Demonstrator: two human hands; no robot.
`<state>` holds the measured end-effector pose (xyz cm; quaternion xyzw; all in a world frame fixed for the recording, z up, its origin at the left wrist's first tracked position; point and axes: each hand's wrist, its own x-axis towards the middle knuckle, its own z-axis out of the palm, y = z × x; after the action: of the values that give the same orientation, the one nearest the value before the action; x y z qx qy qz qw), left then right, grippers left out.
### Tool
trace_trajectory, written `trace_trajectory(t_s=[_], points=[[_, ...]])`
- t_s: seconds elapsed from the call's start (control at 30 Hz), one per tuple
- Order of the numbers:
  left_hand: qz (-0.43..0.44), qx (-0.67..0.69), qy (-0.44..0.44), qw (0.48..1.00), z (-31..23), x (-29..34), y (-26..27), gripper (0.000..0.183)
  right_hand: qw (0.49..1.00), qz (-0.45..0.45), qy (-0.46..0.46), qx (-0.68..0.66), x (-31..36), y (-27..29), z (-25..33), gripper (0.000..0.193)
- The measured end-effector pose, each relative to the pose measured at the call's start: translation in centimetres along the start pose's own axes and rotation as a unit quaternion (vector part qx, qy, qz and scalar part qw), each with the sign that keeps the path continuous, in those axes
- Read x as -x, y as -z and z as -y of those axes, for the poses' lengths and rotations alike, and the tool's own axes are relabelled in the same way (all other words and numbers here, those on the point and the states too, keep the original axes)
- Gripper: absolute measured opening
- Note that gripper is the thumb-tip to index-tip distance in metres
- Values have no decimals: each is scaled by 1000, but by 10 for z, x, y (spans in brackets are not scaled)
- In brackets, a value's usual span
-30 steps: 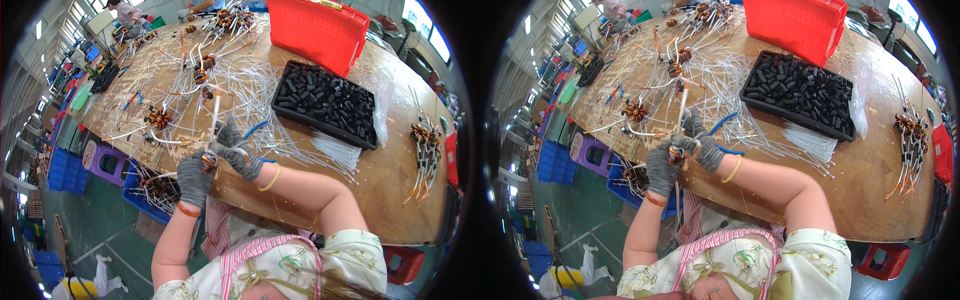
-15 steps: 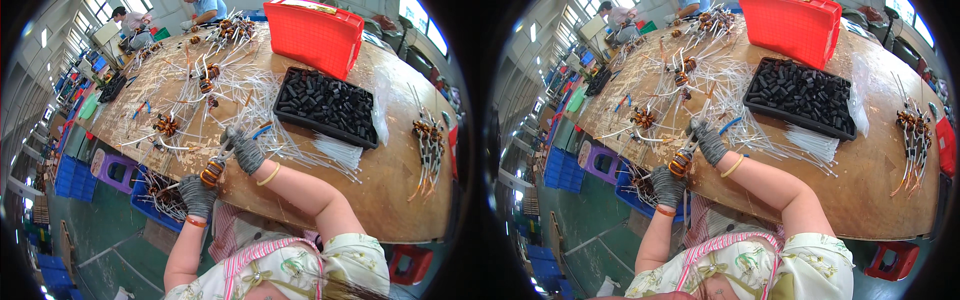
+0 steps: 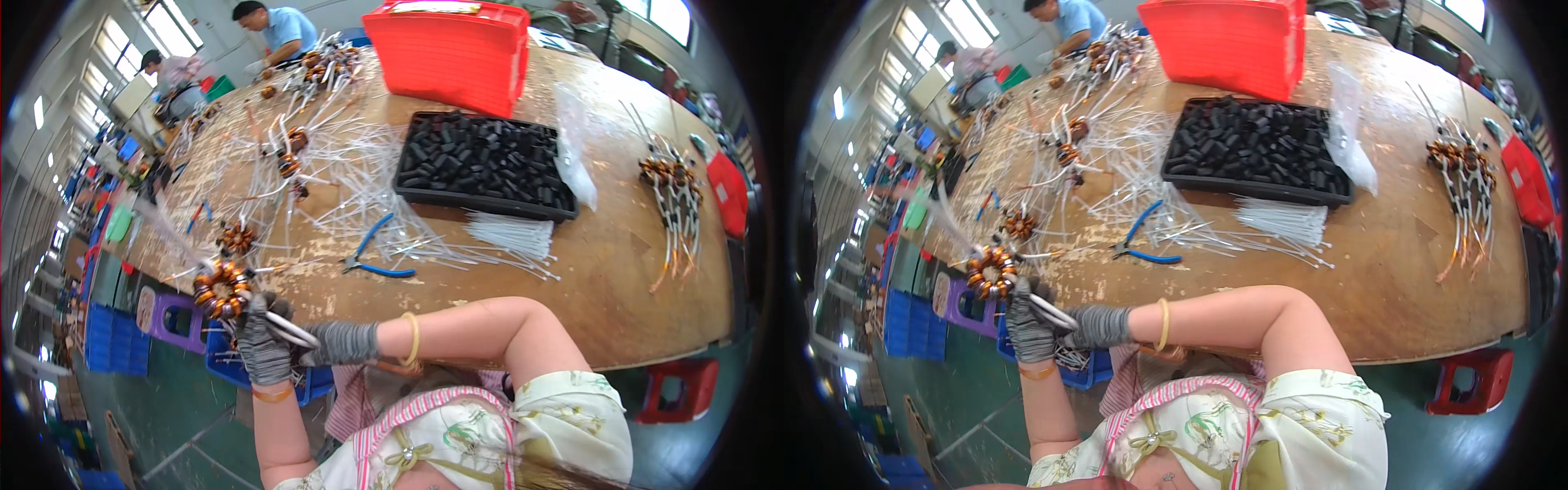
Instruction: Assembling and securing components on copper wire transformer coils using zip ties and rubber sleeves.
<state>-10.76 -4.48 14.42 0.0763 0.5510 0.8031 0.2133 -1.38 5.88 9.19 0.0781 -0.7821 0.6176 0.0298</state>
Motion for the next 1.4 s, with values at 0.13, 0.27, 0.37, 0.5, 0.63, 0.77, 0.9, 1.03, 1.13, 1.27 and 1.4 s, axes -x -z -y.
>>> trace_trajectory(t_s=[0.13, 0.27, 0.37, 0.5, 0.63, 0.77, 0.9, 1.03, 1.13, 1.27, 1.4], points=[[11, 92, 13, 996, 8, -15, 19, 15, 985, -68, -151, 54, 32, 22, 27, 29], [49, 245, 163, 954, 31, -2, 19, 16, 954, -77, -126, 261, 84, 51, 39, 27], [50, 256, 241, 935, 66, 16, 21, 21, 945, -46, -130, 297, 128, 60, 27, 22], [53, 237, 240, 940, 101, 22, 26, 20, 908, -16, -189, 374, 181, 75, 20, 19], [111, 148, 298, 937, 119, 20, 25, 25, 898, -19, -250, 361, 212, 92, 19, 20], [159, -425, 243, 858, 94, 34, -8, 30, 907, -41, -255, 333, 227, 110, 10, 23], [214, -601, -285, 716, 98, 49, -37, 24, 904, -77, -239, 346, 228, 118, 16, 25], [277, -539, -449, 656, 121, 25, -54, 21, 897, -79, -232, 368, 225, 132, 19, 24], [303, -552, -454, 630, 130, 14, -47, 21, 889, -57, -250, 380, 226, 145, 26, 21], [345, -582, -462, 574, 122, -1, -59, 26, 875, -53, -261, 404, 238, 157, 31, 12], [370, -649, -429, 507, 125, -7, -53, 24, 829, -51, -291, 474, 248, 162, 44, 9]])
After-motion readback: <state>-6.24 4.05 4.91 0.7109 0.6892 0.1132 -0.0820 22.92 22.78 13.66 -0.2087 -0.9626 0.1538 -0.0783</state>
